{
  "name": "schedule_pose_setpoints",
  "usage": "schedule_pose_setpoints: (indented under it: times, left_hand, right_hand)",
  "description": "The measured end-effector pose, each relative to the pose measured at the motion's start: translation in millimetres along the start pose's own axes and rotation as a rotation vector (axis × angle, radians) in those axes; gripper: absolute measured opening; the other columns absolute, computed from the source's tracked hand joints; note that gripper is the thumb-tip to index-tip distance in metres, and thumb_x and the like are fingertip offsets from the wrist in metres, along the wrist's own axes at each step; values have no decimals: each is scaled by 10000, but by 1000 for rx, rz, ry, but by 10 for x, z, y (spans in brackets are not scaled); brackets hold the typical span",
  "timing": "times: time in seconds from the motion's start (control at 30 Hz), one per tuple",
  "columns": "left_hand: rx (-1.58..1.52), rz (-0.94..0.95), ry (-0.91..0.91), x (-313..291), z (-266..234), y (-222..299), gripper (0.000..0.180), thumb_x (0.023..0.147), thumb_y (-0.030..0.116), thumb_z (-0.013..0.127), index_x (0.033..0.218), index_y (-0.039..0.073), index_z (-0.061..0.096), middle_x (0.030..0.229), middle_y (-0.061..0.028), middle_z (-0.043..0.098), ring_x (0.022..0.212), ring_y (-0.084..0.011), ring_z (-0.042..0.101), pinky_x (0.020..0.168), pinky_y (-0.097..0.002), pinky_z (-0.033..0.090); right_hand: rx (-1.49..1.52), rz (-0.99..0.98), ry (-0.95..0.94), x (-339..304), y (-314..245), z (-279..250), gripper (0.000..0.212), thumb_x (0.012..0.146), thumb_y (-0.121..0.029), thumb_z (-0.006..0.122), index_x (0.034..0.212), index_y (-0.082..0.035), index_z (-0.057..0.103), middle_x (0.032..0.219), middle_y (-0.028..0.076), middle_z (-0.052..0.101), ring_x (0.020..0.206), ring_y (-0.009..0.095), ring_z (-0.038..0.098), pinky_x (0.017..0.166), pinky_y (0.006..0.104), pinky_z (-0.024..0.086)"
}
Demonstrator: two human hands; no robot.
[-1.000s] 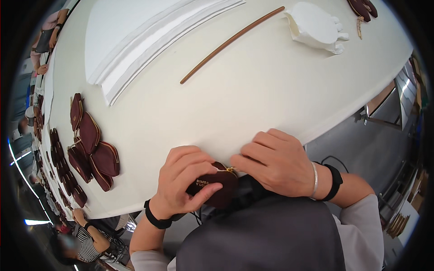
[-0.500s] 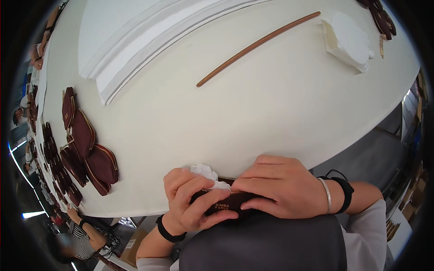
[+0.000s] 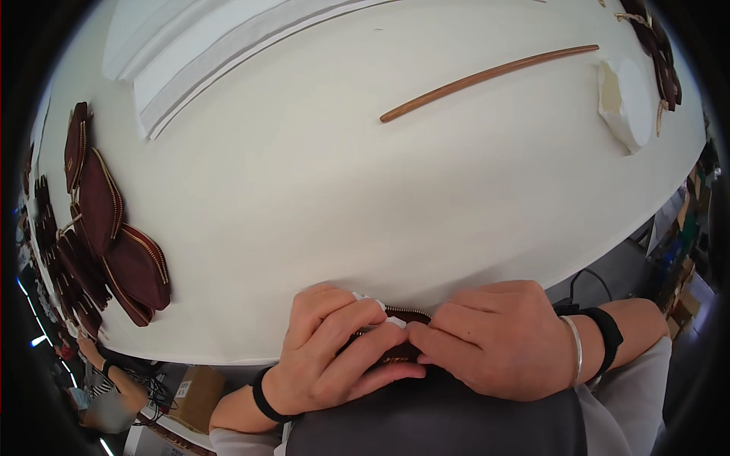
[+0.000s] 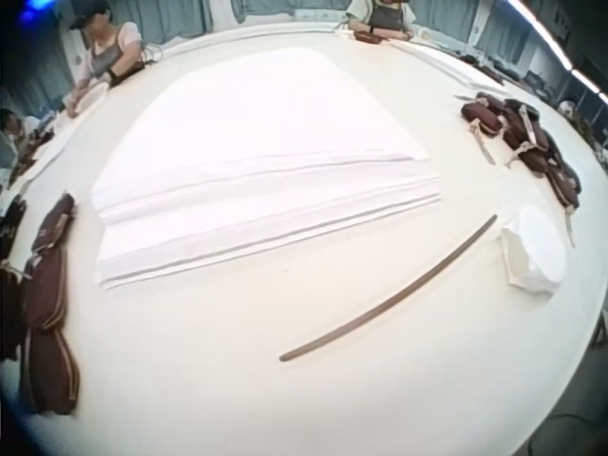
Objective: The person places white tissue paper into small maroon zippered pouches. They open the pouch, insert the paper, and zip it closed. The person repeats this process for multiple pouches, stacking the finished items on the table.
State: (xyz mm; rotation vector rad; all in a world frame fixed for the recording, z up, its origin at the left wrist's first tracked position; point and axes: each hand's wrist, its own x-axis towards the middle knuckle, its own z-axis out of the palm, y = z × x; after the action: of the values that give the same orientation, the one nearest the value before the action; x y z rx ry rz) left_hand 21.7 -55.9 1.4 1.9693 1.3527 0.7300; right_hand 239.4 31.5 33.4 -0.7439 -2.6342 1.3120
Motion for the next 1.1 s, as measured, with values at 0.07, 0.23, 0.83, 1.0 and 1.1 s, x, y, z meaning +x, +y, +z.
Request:
schedule_pose_setpoints:
  times: [0.07, 0.23, 0.83, 1.0, 1.1]
  left_hand:
    - [-58, -20, -39, 56, -84, 10, 423, 588, 366, 929, 873, 134, 720, 1028, -45, 608, 966, -273, 548, 729, -365, 482]
    - [-169, -99, -109, 129, -221, 43, 332, 581, 144, 896, 861, 112, 720, 1052, -59, 627, 982, -285, 567, 742, -368, 479]
    - [-300, -39, -76, 177, -121, 42, 276, 668, 95, 863, 883, 85, 690, 932, -42, 700, 807, -209, 638, 811, -366, 465]
    - [-256, -78, -43, 144, -68, 61, 328, 653, 117, 873, 942, 71, 724, 877, -48, 676, 765, -221, 597, 781, -354, 457]
    - [-162, -88, 14, 138, -45, 88, 324, 650, 147, 867, 940, 69, 747, 867, -57, 652, 806, -244, 580, 754, -361, 459]
  right_hand:
    - [-37, -28, 16, -24, -15, 9, 260, 726, -160, 813, 935, -54, 699, 739, 7, 571, 589, 133, 594, 468, 303, 469]
    - [157, 73, 63, -83, -17, 84, 269, 756, -144, 811, 984, -66, 693, 800, 19, 622, 631, 172, 625, 501, 301, 483]
    - [609, 269, 22, -81, 56, 110, 219, 778, -12, 760, 961, -66, 652, 854, 39, 638, 691, 175, 617, 552, 298, 490]
    - [183, 20, 132, -140, 175, 65, 254, 787, -83, 774, 1005, -52, 648, 959, 46, 632, 769, 197, 633, 568, 307, 511]
    - [81, 55, -21, -208, 199, -71, 245, 784, -100, 748, 999, -39, 648, 951, 43, 611, 783, 204, 626, 573, 317, 519]
